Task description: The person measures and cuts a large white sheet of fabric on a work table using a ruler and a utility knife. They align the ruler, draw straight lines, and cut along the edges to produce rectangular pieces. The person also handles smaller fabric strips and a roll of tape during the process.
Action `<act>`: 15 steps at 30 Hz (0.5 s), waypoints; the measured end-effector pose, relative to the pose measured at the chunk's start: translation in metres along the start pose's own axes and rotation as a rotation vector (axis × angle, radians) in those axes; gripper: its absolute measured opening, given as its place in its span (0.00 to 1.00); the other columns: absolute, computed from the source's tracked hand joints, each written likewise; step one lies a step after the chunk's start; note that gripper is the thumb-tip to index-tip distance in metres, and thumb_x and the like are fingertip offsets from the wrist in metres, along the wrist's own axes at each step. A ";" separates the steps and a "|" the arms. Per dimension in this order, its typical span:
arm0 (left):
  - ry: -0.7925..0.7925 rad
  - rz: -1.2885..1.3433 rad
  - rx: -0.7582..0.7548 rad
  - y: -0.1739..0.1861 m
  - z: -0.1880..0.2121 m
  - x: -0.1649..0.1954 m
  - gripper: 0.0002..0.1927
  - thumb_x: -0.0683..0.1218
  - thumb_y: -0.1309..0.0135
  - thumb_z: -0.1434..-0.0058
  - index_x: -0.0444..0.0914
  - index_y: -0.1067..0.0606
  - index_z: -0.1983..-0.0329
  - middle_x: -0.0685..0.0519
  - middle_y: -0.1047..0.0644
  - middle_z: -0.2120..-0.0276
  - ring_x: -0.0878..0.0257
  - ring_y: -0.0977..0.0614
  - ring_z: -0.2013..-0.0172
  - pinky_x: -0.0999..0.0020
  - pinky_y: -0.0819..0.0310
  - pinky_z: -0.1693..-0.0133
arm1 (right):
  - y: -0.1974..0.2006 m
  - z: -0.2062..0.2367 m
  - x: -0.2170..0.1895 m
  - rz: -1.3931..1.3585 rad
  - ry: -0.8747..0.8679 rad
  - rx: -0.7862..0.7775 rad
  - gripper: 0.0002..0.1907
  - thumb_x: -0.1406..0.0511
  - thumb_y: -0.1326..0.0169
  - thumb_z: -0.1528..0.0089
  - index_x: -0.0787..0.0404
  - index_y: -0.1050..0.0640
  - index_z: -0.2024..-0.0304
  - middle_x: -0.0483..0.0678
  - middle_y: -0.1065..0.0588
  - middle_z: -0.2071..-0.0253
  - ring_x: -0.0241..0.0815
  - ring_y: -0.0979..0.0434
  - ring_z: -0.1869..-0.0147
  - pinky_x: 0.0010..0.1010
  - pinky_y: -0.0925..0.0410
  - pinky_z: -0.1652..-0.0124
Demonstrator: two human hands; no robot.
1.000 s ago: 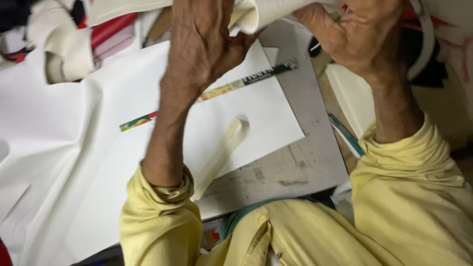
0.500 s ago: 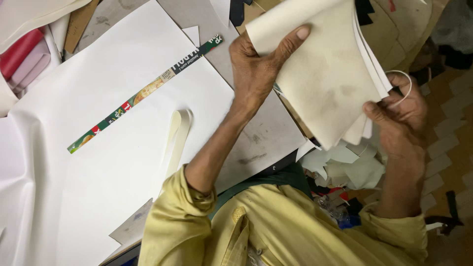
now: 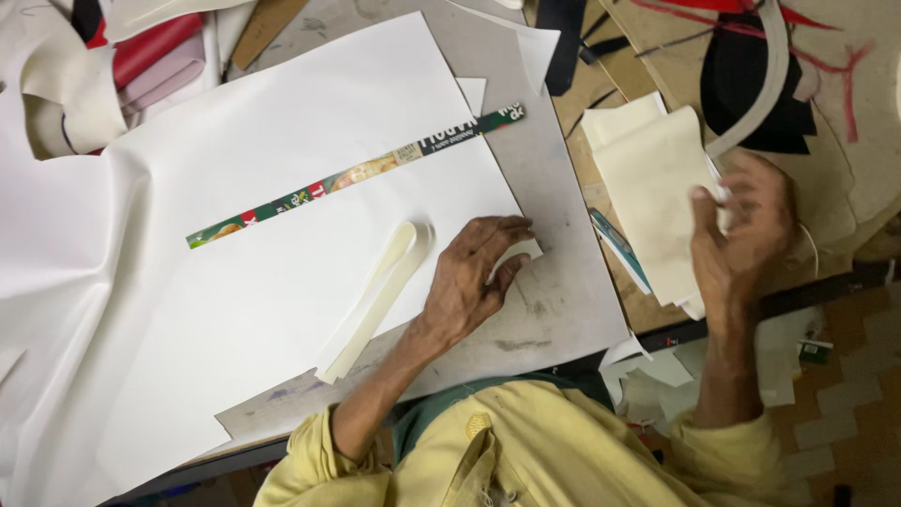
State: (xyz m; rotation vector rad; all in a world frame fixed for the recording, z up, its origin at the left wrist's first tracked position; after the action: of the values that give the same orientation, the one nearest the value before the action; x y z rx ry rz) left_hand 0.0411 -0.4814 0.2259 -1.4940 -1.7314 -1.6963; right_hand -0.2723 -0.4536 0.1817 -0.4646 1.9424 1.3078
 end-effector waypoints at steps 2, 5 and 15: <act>0.059 0.012 0.034 0.018 0.004 -0.004 0.13 0.37 0.40 0.39 0.36 0.22 0.50 0.51 0.19 0.49 0.54 0.19 0.48 0.62 0.19 0.49 | -0.053 -0.054 -0.016 -0.226 0.034 -0.170 0.22 0.71 0.38 0.33 0.66 0.27 0.38 0.54 0.22 0.47 0.41 0.23 0.47 0.29 0.29 0.54; 0.167 0.066 0.070 0.035 0.012 -0.015 0.11 0.38 0.41 0.38 0.36 0.21 0.52 0.50 0.18 0.52 0.55 0.18 0.50 0.64 0.17 0.55 | -0.151 -0.153 -0.037 -0.544 0.102 -0.313 0.18 0.69 0.41 0.30 0.70 0.27 0.40 0.54 0.21 0.49 0.40 0.19 0.47 0.28 0.23 0.52; 0.222 -0.038 0.218 0.086 0.043 -0.066 0.07 0.37 0.42 0.37 0.38 0.20 0.56 0.52 0.16 0.58 0.62 0.15 0.60 0.69 0.15 0.61 | -0.298 -0.285 -0.066 -0.322 0.077 -0.108 0.08 0.67 0.35 0.42 0.67 0.19 0.66 0.46 0.18 0.68 0.36 0.14 0.66 0.31 0.20 0.63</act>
State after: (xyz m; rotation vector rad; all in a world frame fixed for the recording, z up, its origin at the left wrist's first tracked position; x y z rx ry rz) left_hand 0.1562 -0.4946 0.2106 -1.1406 -1.7683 -1.5653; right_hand -0.1416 -0.8420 0.1011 -0.8548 1.7732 1.2014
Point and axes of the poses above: each hand's wrist, its own z-axis away from the middle knuckle, its own y-axis out of the back of the hand, x = y × z, the point moved 1 cm from there along -z, towards the middle knuckle
